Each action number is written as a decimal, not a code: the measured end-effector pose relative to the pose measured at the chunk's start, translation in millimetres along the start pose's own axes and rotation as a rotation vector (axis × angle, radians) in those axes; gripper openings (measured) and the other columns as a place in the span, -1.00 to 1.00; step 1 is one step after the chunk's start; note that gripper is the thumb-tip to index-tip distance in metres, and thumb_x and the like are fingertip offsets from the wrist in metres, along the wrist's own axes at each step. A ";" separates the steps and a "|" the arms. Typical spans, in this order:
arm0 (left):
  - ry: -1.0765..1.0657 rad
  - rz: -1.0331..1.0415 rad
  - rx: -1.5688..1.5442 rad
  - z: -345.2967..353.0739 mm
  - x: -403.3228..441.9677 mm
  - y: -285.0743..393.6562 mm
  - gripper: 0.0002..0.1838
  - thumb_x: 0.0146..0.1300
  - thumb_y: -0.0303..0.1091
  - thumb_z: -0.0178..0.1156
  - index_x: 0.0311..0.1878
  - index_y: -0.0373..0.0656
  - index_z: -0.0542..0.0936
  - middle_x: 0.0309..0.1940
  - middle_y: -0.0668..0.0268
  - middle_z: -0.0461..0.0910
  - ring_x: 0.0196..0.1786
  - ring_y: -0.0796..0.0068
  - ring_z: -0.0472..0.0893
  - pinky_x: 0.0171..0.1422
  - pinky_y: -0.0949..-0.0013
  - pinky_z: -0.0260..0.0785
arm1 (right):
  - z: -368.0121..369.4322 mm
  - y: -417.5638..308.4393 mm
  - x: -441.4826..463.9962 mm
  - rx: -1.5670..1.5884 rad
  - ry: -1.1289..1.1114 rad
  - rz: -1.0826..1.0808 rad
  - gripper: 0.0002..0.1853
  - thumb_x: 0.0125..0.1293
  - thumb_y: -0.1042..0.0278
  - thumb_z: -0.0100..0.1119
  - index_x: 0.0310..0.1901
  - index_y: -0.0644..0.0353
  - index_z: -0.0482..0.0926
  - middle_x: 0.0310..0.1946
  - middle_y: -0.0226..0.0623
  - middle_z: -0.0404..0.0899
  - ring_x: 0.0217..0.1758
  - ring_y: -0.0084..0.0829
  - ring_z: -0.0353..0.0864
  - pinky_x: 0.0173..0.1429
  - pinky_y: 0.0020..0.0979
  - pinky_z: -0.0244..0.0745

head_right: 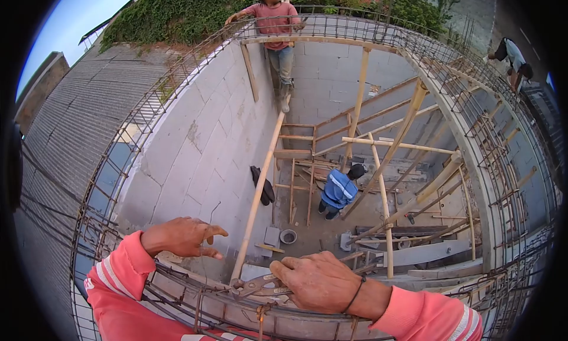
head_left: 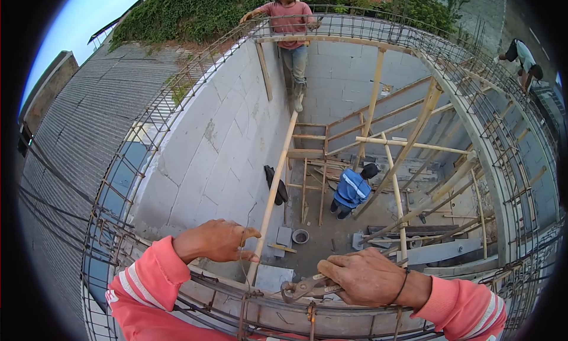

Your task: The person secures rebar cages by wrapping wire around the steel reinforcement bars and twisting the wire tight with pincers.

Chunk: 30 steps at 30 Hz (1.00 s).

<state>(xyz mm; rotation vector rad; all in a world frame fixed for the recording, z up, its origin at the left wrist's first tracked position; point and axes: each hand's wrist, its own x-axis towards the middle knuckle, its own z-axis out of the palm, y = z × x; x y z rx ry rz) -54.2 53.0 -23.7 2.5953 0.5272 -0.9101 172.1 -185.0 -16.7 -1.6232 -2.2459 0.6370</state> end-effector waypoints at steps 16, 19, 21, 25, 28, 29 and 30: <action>0.101 0.071 -0.051 1.6 -1.6 -0.7 -0.31 0.30 0.28 0.27 0.29 -0.04 0.53 -0.17 0.14 0.77 -0.05 -0.04 0.72 0.09 0.03 0.55 | 20.1 11.1 -2.7 0.083 0.125 0.000 -0.74 0.24 0.37 0.13 -0.07 0.29 0.46 -0.29 -0.03 0.64 -0.26 0.12 0.68 -0.21 0.06 0.52; 0.098 0.081 -0.008 -0.6 1.0 0.6 -0.32 0.31 0.27 0.28 0.28 -0.04 0.54 -0.24 0.14 0.76 -0.10 0.04 0.74 0.03 0.08 0.56 | 23.6 12.0 -2.7 0.068 0.166 -0.043 -0.70 0.18 0.37 0.17 -0.06 0.28 0.47 -0.31 -0.07 0.62 -0.25 0.09 0.68 -0.22 0.04 0.51; 0.083 0.070 0.001 -5.0 -1.3 9.7 -0.32 0.30 0.22 0.32 0.28 -0.09 0.55 -0.21 0.18 0.78 -0.09 0.08 0.75 0.04 0.12 0.57 | 22.4 11.2 -2.4 0.033 0.181 -0.055 -0.65 0.14 0.37 0.19 -0.04 0.27 0.46 -0.32 -0.11 0.61 -0.23 0.06 0.68 -0.24 0.02 0.51; 0.071 0.071 -0.037 7.2 3.4 -11.9 -0.37 0.34 -0.03 0.36 0.35 -0.18 0.49 -0.16 0.14 0.77 -0.18 0.20 0.75 -0.05 0.18 0.58 | 30.2 12.4 4.4 -0.002 0.160 -0.067 -0.75 0.17 0.37 0.18 -0.14 0.28 0.51 -0.39 -0.09 0.62 -0.24 0.07 0.67 -0.23 0.01 0.49; 0.075 0.134 -0.110 10.7 6.7 -20.9 -0.43 0.38 -0.22 0.33 0.40 -0.15 0.45 -0.15 0.09 0.75 -0.23 0.21 0.74 -0.11 0.18 0.58 | 28.3 13.0 3.6 -0.004 0.160 -0.076 -0.78 0.18 0.37 0.18 -0.17 0.29 0.52 -0.39 -0.07 0.62 -0.23 0.07 0.68 -0.22 0.03 0.49; 0.072 0.125 -0.100 9.9 6.4 -19.6 -0.43 0.38 -0.24 0.33 0.40 -0.14 0.45 -0.15 0.10 0.75 -0.22 0.20 0.74 -0.10 0.18 0.58 | 27.0 12.3 3.3 -0.009 0.138 -0.080 -0.78 0.19 0.36 0.18 -0.17 0.29 0.52 -0.37 -0.06 0.63 -0.23 0.06 0.68 -0.21 0.04 0.49; 0.070 0.113 -0.092 9.7 6.0 -19.0 -0.44 0.38 -0.26 0.32 0.40 -0.13 0.45 -0.15 0.10 0.75 -0.21 0.20 0.75 -0.10 0.18 0.58 | 26.9 12.2 3.7 -0.009 0.144 -0.071 -0.78 0.19 0.36 0.18 -0.17 0.29 0.52 -0.37 -0.06 0.63 -0.23 0.06 0.68 -0.21 0.04 0.49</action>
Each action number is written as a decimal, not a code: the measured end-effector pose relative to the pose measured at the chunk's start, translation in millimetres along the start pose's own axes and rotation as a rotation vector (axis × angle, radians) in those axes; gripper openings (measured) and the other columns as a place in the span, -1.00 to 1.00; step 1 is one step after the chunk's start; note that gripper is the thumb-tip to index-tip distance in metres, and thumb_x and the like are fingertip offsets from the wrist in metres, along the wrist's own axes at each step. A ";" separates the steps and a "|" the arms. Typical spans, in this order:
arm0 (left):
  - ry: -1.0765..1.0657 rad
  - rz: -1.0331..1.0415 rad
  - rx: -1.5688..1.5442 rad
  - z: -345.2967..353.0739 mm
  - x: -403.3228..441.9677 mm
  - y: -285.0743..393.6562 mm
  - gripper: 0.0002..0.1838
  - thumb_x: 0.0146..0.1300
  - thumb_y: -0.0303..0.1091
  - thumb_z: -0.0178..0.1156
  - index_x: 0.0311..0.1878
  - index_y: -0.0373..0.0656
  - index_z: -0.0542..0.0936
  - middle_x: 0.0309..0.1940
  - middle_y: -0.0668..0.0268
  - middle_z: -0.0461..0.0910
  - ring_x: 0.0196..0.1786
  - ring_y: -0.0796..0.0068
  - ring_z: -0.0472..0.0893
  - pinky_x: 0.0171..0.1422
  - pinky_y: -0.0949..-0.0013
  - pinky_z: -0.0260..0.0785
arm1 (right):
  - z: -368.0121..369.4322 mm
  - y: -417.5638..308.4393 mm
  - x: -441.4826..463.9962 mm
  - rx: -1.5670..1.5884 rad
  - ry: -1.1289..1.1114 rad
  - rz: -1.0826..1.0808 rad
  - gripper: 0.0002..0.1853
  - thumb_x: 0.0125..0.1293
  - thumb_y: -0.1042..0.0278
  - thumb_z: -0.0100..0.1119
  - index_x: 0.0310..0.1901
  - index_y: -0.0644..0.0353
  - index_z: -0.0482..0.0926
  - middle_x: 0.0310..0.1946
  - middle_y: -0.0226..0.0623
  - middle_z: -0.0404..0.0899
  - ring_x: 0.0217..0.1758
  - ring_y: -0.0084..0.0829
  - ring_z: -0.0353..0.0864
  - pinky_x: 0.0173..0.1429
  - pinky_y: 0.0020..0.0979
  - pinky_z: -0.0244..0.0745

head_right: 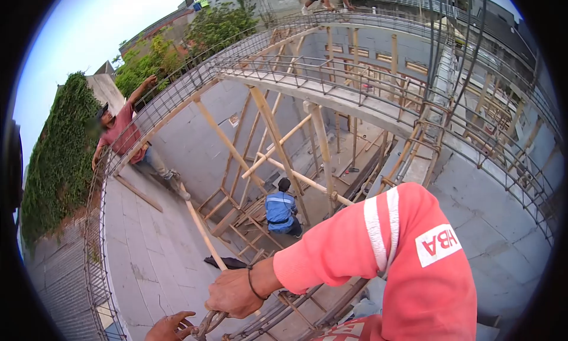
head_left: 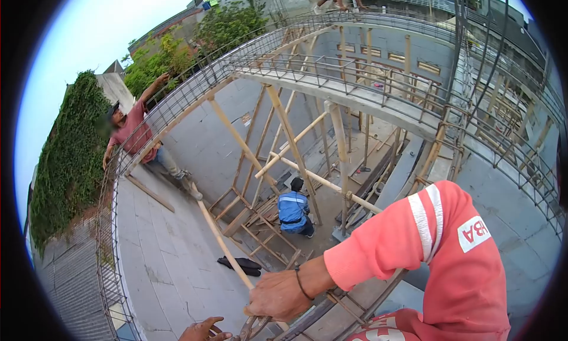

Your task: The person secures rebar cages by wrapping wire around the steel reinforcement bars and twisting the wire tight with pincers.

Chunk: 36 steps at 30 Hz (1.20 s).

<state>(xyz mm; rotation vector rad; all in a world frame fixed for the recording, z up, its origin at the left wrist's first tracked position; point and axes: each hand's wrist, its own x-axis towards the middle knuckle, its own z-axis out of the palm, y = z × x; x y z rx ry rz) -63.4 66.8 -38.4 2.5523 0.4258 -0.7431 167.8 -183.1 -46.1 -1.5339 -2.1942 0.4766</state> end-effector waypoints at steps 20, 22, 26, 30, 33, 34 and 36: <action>-0.037 0.001 -0.049 -3.7 0.9 -0.3 -0.45 0.42 -0.28 0.27 0.42 -0.16 0.43 -0.12 0.04 0.75 -0.19 0.17 0.75 -0.09 0.18 0.59 | 2.3 2.2 -1.1 0.020 0.058 -0.057 -0.79 0.18 0.32 0.26 -0.26 0.27 0.51 -0.41 -0.01 0.60 -0.30 0.15 0.65 -0.23 0.07 0.47; -0.040 -0.010 -0.051 -5.4 -0.8 3.8 -0.45 0.42 -0.28 0.27 0.42 -0.16 0.43 -0.12 0.04 0.75 -0.19 0.16 0.75 -0.08 0.18 0.59 | 2.1 1.6 -1.3 0.048 0.058 -0.041 -0.80 0.15 0.33 0.27 -0.28 0.27 0.55 -0.40 0.04 0.61 -0.27 0.17 0.65 -0.19 0.08 0.48; -0.030 0.019 -0.018 -4.3 -0.1 -1.4 -0.45 0.42 -0.24 0.29 0.42 -0.15 0.44 -0.13 0.04 0.75 -0.19 0.16 0.74 -0.08 0.17 0.59 | 2.1 2.5 -0.3 0.079 0.058 -0.027 -0.81 0.13 0.33 0.28 -0.30 0.26 0.58 -0.40 0.08 0.61 -0.23 0.19 0.64 -0.15 0.08 0.49; -0.049 -0.007 -0.017 -6.5 0.0 2.6 -0.43 0.41 -0.20 0.30 0.42 -0.14 0.44 -0.14 0.04 0.74 -0.19 0.15 0.73 -0.07 0.17 0.58 | 3.8 3.7 -2.1 0.023 0.090 -0.084 -0.79 0.19 0.32 0.27 -0.26 0.26 0.50 -0.41 0.00 0.59 -0.29 0.14 0.63 -0.22 0.07 0.45; -0.051 -0.009 -0.036 -5.4 0.7 0.6 -0.44 0.42 -0.20 0.29 0.42 -0.13 0.43 -0.13 0.04 0.73 -0.20 0.16 0.73 -0.07 0.17 0.58 | 1.5 2.4 -2.1 0.034 0.062 -0.070 -0.79 0.19 0.32 0.27 -0.26 0.26 0.51 -0.40 0.00 0.59 -0.28 0.13 0.63 -0.21 0.07 0.45; -0.052 -0.011 -0.037 -4.9 0.4 0.2 -0.44 0.42 -0.20 0.29 0.42 -0.13 0.43 -0.13 0.04 0.73 -0.20 0.16 0.73 -0.07 0.17 0.58 | 1.9 2.3 -2.0 0.028 0.069 -0.070 -0.79 0.18 0.33 0.26 -0.27 0.27 0.51 -0.40 -0.01 0.59 -0.28 0.13 0.63 -0.22 0.07 0.45; -0.031 0.027 -0.016 -5.6 0.2 0.2 -0.44 0.42 -0.21 0.29 0.43 -0.12 0.43 -0.11 0.04 0.73 -0.19 0.16 0.73 -0.06 0.18 0.57 | 2.6 1.7 -2.0 0.028 0.079 -0.075 -0.79 0.18 0.33 0.26 -0.27 0.27 0.51 -0.41 -0.01 0.60 -0.28 0.13 0.64 -0.22 0.07 0.45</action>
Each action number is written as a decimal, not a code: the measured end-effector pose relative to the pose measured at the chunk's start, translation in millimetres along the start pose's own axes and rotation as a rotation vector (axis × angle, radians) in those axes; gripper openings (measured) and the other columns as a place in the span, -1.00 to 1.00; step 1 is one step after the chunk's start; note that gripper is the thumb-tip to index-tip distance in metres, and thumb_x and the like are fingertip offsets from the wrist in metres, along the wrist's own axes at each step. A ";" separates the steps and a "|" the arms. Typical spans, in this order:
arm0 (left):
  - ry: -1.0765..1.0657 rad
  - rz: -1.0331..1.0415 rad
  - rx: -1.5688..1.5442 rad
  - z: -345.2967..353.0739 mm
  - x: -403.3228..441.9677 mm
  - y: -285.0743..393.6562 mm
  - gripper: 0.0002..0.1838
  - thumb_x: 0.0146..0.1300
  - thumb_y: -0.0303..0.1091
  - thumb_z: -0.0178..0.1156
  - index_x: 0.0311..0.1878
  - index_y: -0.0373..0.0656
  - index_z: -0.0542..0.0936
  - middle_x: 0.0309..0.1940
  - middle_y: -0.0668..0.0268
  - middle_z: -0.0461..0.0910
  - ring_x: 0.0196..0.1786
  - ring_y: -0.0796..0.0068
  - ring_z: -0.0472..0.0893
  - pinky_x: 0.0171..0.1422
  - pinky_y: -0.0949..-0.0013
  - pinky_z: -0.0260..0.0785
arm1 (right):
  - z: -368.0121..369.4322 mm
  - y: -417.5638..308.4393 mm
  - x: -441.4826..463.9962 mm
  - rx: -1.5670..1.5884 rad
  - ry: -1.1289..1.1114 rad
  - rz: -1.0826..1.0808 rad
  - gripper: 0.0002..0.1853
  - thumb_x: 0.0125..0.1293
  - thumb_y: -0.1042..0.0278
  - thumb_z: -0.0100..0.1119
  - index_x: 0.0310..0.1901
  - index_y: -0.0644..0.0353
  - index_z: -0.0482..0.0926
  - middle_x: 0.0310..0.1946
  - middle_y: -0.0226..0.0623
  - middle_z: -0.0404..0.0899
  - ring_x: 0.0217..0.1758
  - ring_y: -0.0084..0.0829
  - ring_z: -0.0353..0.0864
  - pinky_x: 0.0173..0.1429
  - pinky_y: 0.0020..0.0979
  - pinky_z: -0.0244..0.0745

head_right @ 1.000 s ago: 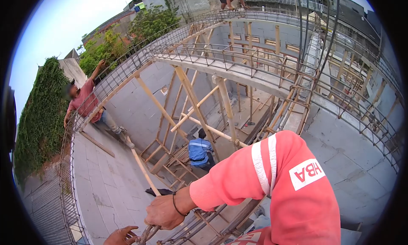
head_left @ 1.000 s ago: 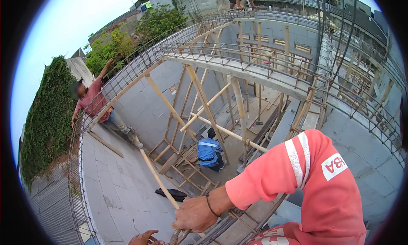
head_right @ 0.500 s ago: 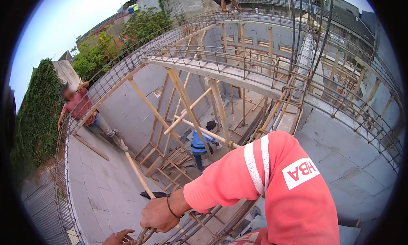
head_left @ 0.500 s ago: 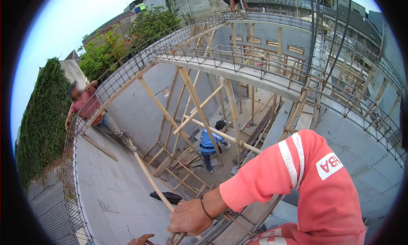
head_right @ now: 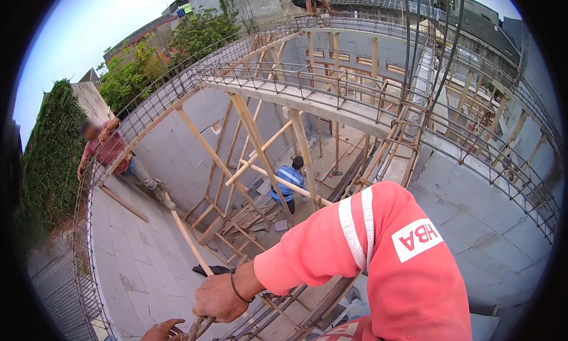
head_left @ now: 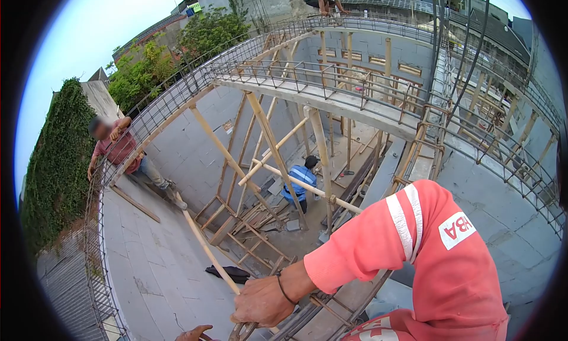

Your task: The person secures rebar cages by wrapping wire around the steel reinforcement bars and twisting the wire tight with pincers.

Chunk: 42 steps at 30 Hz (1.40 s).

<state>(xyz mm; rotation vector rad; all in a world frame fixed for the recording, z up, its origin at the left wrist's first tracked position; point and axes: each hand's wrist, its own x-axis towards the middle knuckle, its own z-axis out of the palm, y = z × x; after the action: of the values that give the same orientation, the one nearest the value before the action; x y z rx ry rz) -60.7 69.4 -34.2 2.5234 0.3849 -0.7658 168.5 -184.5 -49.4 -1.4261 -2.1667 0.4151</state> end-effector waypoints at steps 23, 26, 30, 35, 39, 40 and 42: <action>-0.001 0.022 -0.031 0.5 0.1 -0.9 -0.48 0.44 -0.28 0.27 0.42 -0.08 0.44 -0.17 0.06 0.76 -0.17 0.20 0.74 -0.11 0.21 0.55 | -0.7 -1.1 0.7 0.000 0.015 -0.013 -0.77 0.09 0.35 0.28 -0.32 0.34 0.54 -0.52 0.05 0.61 -0.34 0.18 0.66 -0.25 0.08 0.51; -0.003 0.015 -0.043 -0.1 -0.5 0.5 -0.48 0.44 -0.31 0.25 0.42 -0.06 0.44 -0.16 0.08 0.76 -0.16 0.21 0.74 -0.12 0.21 0.55 | -0.8 0.1 0.9 -0.008 0.018 -0.025 -0.78 0.10 0.34 0.29 -0.33 0.33 0.54 -0.52 0.05 0.61 -0.33 0.18 0.66 -0.25 0.08 0.51; -0.014 0.005 -0.071 0.6 0.0 -1.6 -0.48 0.43 -0.34 0.25 0.42 -0.06 0.44 -0.15 0.08 0.75 -0.16 0.21 0.74 -0.13 0.21 0.55 | -0.4 -0.6 1.1 -0.007 0.020 -0.008 -0.78 0.10 0.34 0.29 -0.34 0.33 0.54 -0.53 0.04 0.61 -0.33 0.18 0.66 -0.24 0.08 0.50; -0.020 0.014 -0.039 -0.4 -0.6 0.6 -0.46 0.41 -0.42 0.23 0.44 -0.05 0.42 -0.12 0.07 0.74 -0.14 0.20 0.74 -0.13 0.22 0.56 | 0.0 0.8 0.8 0.009 0.020 -0.025 -0.78 0.12 0.33 0.29 -0.35 0.32 0.54 -0.53 0.05 0.60 -0.33 0.18 0.66 -0.24 0.07 0.50; -0.025 0.012 -0.041 0.0 0.1 0.3 -0.46 0.40 -0.46 0.22 0.44 -0.06 0.42 -0.14 0.08 0.74 -0.14 0.21 0.74 -0.11 0.23 0.57 | -0.6 -0.1 0.8 0.021 0.013 -0.017 -0.78 0.13 0.32 0.28 -0.35 0.32 0.54 -0.54 0.05 0.60 -0.32 0.18 0.66 -0.24 0.07 0.50; -0.029 -0.018 -0.049 -1.1 -1.1 5.1 -0.45 0.40 -0.47 0.21 0.44 -0.07 0.42 -0.15 0.09 0.74 -0.14 0.23 0.74 -0.10 0.23 0.57 | 0.0 -0.3 0.8 0.013 0.023 -0.020 -0.78 0.13 0.32 0.28 -0.36 0.32 0.54 -0.54 0.05 0.60 -0.33 0.18 0.65 -0.24 0.07 0.50; -0.033 -0.048 -0.056 -1.1 -0.9 5.1 -0.45 0.39 -0.48 0.21 0.44 -0.07 0.43 -0.16 0.09 0.74 -0.14 0.24 0.73 -0.08 0.23 0.57 | 0.5 -0.1 0.6 0.006 0.034 -0.023 -0.78 0.13 0.32 0.28 -0.36 0.31 0.54 -0.54 0.05 0.60 -0.33 0.18 0.65 -0.24 0.07 0.50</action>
<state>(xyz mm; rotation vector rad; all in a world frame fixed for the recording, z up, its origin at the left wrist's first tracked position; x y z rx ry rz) -59.0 65.6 -31.1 2.4543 0.4503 -0.8030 168.0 -184.0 -49.7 -1.3944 -2.1509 0.3855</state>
